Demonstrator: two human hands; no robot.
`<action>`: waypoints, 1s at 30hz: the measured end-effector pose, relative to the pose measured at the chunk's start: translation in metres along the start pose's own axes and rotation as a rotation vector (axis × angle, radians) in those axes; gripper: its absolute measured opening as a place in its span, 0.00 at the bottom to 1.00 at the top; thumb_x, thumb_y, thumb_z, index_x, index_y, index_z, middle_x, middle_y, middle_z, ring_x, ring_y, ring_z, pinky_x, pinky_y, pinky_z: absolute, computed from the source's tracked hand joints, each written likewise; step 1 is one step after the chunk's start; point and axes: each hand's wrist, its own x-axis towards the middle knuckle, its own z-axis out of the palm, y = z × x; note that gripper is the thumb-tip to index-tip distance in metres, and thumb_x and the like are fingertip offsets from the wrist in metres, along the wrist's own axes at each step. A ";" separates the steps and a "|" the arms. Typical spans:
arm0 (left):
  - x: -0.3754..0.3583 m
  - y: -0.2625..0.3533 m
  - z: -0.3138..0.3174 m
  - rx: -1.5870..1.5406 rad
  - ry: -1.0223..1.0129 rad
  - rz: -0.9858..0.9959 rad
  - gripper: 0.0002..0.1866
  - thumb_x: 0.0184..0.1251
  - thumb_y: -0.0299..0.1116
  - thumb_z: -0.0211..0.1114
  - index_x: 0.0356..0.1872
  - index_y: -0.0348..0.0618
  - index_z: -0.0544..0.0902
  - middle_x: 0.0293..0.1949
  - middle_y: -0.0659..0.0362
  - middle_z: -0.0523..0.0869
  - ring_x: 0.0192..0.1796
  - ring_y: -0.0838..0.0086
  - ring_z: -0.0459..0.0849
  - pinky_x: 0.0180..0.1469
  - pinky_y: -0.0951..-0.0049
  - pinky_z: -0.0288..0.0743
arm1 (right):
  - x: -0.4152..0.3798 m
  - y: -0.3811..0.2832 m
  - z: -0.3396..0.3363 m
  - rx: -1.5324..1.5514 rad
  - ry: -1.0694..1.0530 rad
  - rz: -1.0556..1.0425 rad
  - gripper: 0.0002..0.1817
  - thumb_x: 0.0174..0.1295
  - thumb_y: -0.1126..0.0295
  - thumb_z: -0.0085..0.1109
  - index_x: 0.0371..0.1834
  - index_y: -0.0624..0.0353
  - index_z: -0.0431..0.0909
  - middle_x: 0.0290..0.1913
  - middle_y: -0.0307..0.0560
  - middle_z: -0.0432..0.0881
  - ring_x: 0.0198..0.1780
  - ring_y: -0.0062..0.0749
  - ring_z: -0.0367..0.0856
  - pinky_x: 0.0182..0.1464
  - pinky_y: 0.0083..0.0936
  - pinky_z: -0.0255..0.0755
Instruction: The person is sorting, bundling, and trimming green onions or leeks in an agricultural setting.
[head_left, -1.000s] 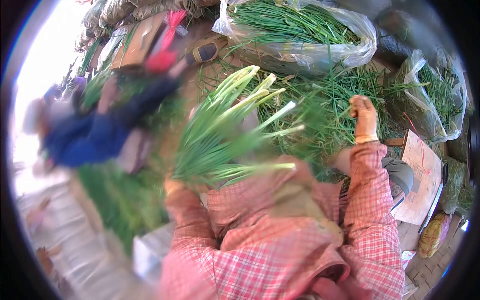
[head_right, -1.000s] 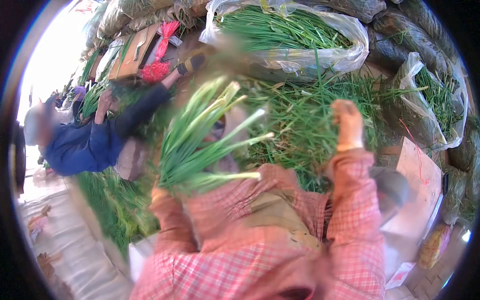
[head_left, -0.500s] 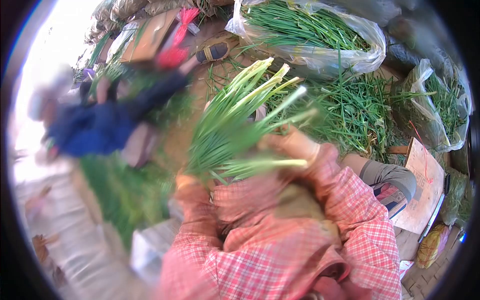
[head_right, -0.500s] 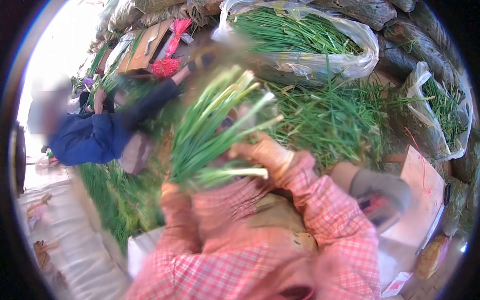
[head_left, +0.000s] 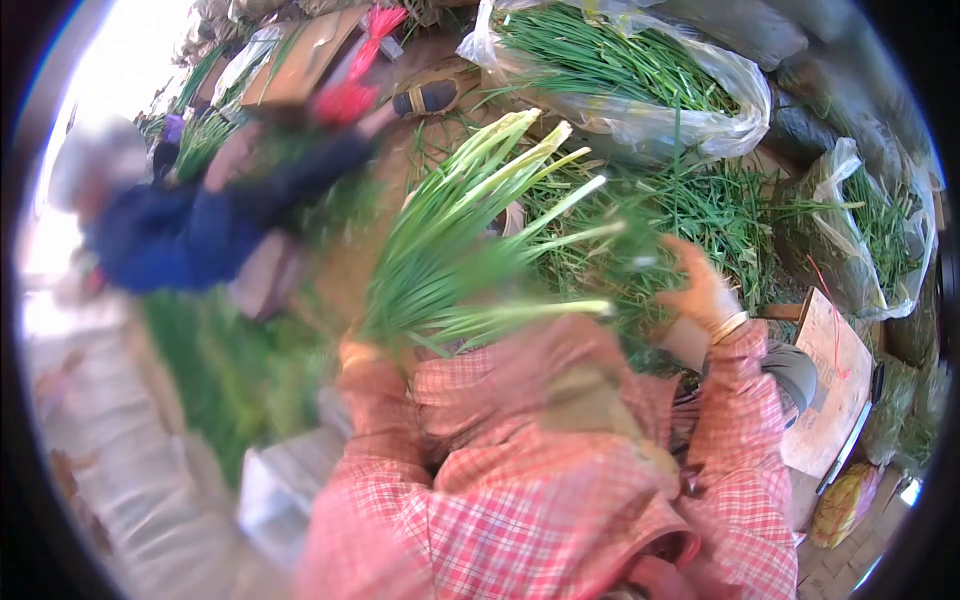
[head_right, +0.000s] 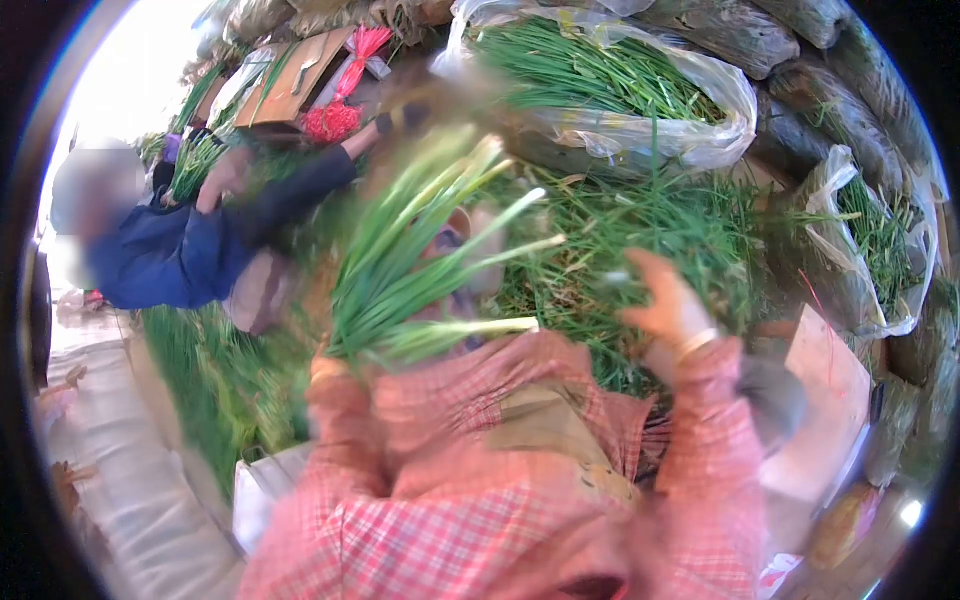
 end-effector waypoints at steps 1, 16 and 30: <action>-0.010 -0.003 0.007 -0.006 0.012 0.000 0.18 0.68 0.39 0.45 0.49 0.38 0.75 0.45 0.53 0.81 0.47 0.61 0.78 0.53 0.62 0.70 | 0.006 -0.034 0.019 0.358 -0.074 -0.123 0.46 0.37 0.76 0.67 0.66 0.52 0.57 0.57 0.45 0.70 0.49 0.32 0.72 0.46 0.26 0.72; 0.011 -0.005 -0.017 0.101 -0.012 0.099 0.18 0.67 0.34 0.45 0.51 0.35 0.74 0.47 0.50 0.80 0.47 0.60 0.77 0.54 0.60 0.70 | -0.025 -0.128 0.043 1.136 -0.639 -0.024 0.13 0.62 0.63 0.51 0.38 0.63 0.76 0.25 0.39 0.73 0.28 0.24 0.70 0.32 0.20 0.64; -0.106 0.014 0.154 0.071 0.207 0.175 0.17 0.64 0.28 0.47 0.51 0.31 0.74 0.47 0.47 0.79 0.46 0.60 0.79 0.50 0.63 0.75 | 0.032 -0.084 -0.051 0.372 0.363 -0.108 0.22 0.51 0.72 0.59 0.52 0.57 0.74 0.50 0.43 0.76 0.48 0.28 0.73 0.51 0.23 0.67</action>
